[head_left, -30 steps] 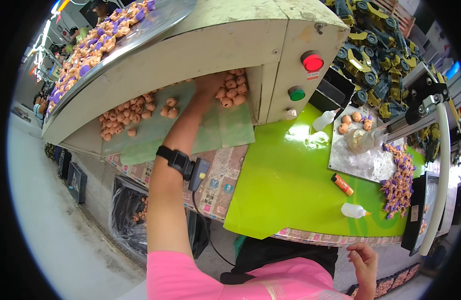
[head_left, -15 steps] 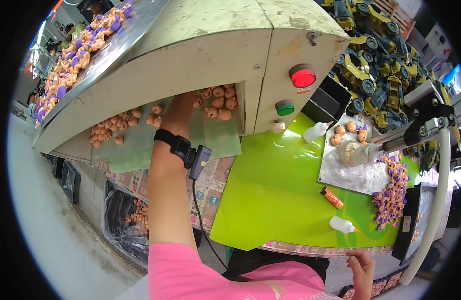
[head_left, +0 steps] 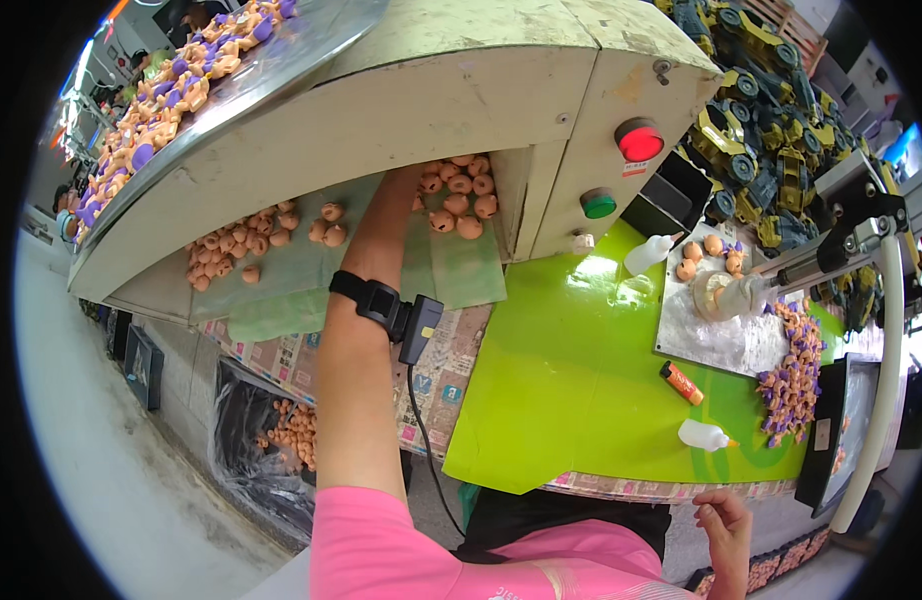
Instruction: Applying adhesive and manually assembling small plastic toy head components in a manufacturing facility.
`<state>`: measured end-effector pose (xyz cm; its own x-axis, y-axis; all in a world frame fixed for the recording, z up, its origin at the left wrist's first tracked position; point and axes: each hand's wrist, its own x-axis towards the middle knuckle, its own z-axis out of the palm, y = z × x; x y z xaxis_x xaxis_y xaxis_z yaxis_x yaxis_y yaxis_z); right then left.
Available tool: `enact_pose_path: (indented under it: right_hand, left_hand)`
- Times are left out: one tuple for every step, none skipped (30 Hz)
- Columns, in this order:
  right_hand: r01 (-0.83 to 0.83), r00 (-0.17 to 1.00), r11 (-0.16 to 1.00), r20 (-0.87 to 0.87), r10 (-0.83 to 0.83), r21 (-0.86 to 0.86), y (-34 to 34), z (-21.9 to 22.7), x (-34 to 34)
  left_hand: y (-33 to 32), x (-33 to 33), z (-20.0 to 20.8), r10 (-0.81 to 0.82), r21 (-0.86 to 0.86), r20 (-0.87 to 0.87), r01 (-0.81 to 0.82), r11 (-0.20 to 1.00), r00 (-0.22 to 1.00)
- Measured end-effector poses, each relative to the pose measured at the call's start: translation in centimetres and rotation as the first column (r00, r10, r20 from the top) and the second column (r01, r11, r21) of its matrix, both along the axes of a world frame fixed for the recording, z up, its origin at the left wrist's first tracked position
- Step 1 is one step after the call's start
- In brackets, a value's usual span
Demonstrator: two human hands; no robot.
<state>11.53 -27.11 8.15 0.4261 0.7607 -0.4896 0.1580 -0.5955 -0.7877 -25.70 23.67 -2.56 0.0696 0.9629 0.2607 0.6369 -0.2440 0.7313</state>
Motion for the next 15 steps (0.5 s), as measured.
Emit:
enact_pose_path:
  right_hand:
    - [-0.005, 1.0, 1.0, 0.011, 0.005, -0.004, -0.1, 0.0, -0.1]
    - [-0.001, 1.0, 1.0, 0.015, 0.001, -0.001, -0.2, 0.0, 0.0]
    - [0.002, 1.0, 1.0, 0.007, -0.002, 0.01, -0.4, -0.2, 0.0]
    - [0.003, 1.0, 1.0, -0.001, -0.003, 0.021, -0.7, -0.3, 0.1]
    - [0.005, 1.0, 1.0, 0.001, -0.005, 0.023, -0.9, -0.4, 0.1]
    - [0.002, 1.0, 1.0, 0.009, -0.002, 0.003, -1.1, -0.4, 0.2]
    - [0.0, 1.0, 1.0, 0.014, 0.0, -0.016, -1.1, -0.5, 0.2]
    - [0.001, 1.0, 1.0, 0.01, -0.001, -0.015, -1.1, -0.6, 0.2]
    - [0.003, 1.0, 1.0, 0.002, -0.003, -0.012, -1.0, -0.7, 0.3]
    - [0.005, 1.0, 1.0, -0.008, -0.005, -0.012, -1.0, -0.7, 0.3]
    - [0.005, 1.0, 1.0, -0.014, -0.006, -0.013, -0.9, -0.7, 0.3]
    - [0.009, 1.0, 1.0, -0.019, -0.009, -0.002, -0.7, -0.6, 0.3]
    - [0.015, 1.0, 1.0, -0.024, -0.015, 0.009, -0.6, -0.6, 0.2]
    - [0.019, 0.999, 1.0, -0.032, -0.018, 0.009, -0.7, -0.7, 0.3]
    - [0.017, 0.999, 1.0, -0.039, -0.017, 0.022, -0.7, -0.8, 0.5]
  left_hand:
    - [0.0, 0.1, 0.0, -0.009, -0.011, 0.003, 0.009, 1.0, 1.0]
    - [0.0, 0.4, 0.1, -0.016, -0.019, 0.009, 0.017, 1.0, 1.0]
    - [0.0, 0.6, 0.2, -0.024, -0.028, 0.014, 0.024, 0.999, 1.0]
    - [0.1, 0.8, 0.3, -0.03, -0.037, 0.019, 0.031, 0.999, 0.999]
    - [0.1, 0.9, 0.5, -0.035, -0.046, 0.023, 0.036, 0.998, 0.999]
    - [0.1, 1.0, 0.6, -0.04, -0.056, 0.025, 0.041, 0.998, 0.999]
    - [0.1, 1.0, 0.8, -0.045, -0.066, 0.024, 0.046, 0.997, 0.999]
    - [0.0, 1.0, 1.0, -0.049, -0.076, 0.023, 0.05, 0.996, 0.999]
    - [-0.1, 0.9, 1.2, -0.053, -0.086, 0.02, 0.054, 0.995, 0.998]
    - [-0.3, 0.8, 1.3, -0.056, -0.099, 0.016, 0.057, 0.993, 0.998]
    - [-0.5, 0.7, 1.5, -0.06, -0.112, 0.011, 0.061, 0.992, 0.998]
    - [-0.7, 0.7, 1.6, -0.064, -0.124, 0.006, 0.064, 0.99, 0.998]
    - [-0.9, 0.7, 1.9, -0.07, -0.136, 0.001, 0.07, 0.988, 0.998]
    - [-1.0, 0.7, 2.1, -0.077, -0.148, -0.004, 0.076, 0.986, 0.997]
    - [-1.2, 0.8, 2.4, -0.085, -0.159, -0.009, 0.082, 0.984, 0.996]
